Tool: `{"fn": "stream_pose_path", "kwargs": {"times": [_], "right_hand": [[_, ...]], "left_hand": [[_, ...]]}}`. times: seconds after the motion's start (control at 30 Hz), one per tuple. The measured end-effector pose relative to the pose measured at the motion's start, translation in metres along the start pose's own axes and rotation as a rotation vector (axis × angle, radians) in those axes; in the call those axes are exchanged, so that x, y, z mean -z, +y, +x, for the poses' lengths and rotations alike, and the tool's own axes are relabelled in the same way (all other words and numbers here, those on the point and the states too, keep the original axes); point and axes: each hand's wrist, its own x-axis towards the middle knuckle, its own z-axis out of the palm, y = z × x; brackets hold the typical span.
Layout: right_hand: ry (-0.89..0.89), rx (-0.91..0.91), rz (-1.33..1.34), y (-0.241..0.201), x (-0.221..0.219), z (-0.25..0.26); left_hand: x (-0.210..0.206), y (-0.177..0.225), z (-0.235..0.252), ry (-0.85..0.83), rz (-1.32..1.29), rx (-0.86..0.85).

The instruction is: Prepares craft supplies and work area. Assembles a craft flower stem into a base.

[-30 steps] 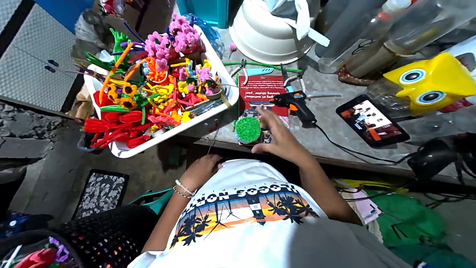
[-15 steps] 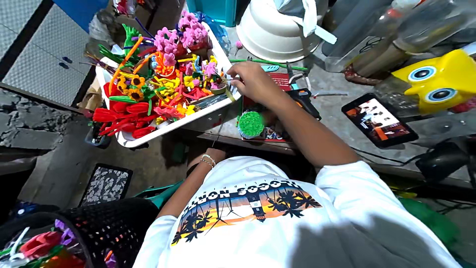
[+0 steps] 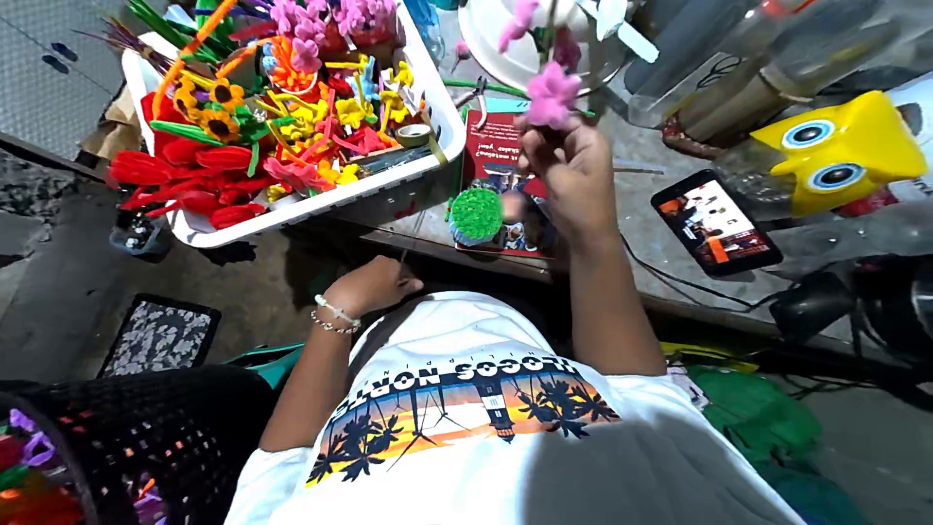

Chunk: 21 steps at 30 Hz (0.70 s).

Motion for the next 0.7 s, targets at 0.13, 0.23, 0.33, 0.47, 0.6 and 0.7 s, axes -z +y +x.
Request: {"fn": "stream_pose_path", "kwargs": {"times": [0.13, 0.23, 0.33, 0.47, 0.6, 0.7], "right_hand": [[0.012, 0.091, 0.082, 0.014, -0.008, -0.029], [0.025, 0.166, -0.045, 0.025, -0.015, -0.035], [0.037, 0.234, -0.164, 0.036, -0.019, -0.036], [0.093, 0.260, -0.213, 0.043, -0.020, -0.039], [0.118, 0.267, -0.234, 0.047, -0.020, -0.041], [0.126, 0.276, -0.292, 0.053, -0.022, -0.043]], "left_hand": [[0.002, 0.036, -0.029, 0.149, -0.087, -0.516], [-0.003, 0.051, -0.031, 0.587, -0.060, -0.567], [-0.007, 0.053, -0.013, 0.784, 0.111, -0.528], [-0.016, 0.050, 0.008, 0.755, 0.224, -0.541], [-0.022, 0.049, 0.014, 0.771, 0.261, -0.532], [-0.023, 0.049, 0.014, 0.772, 0.249, -0.524]]}}
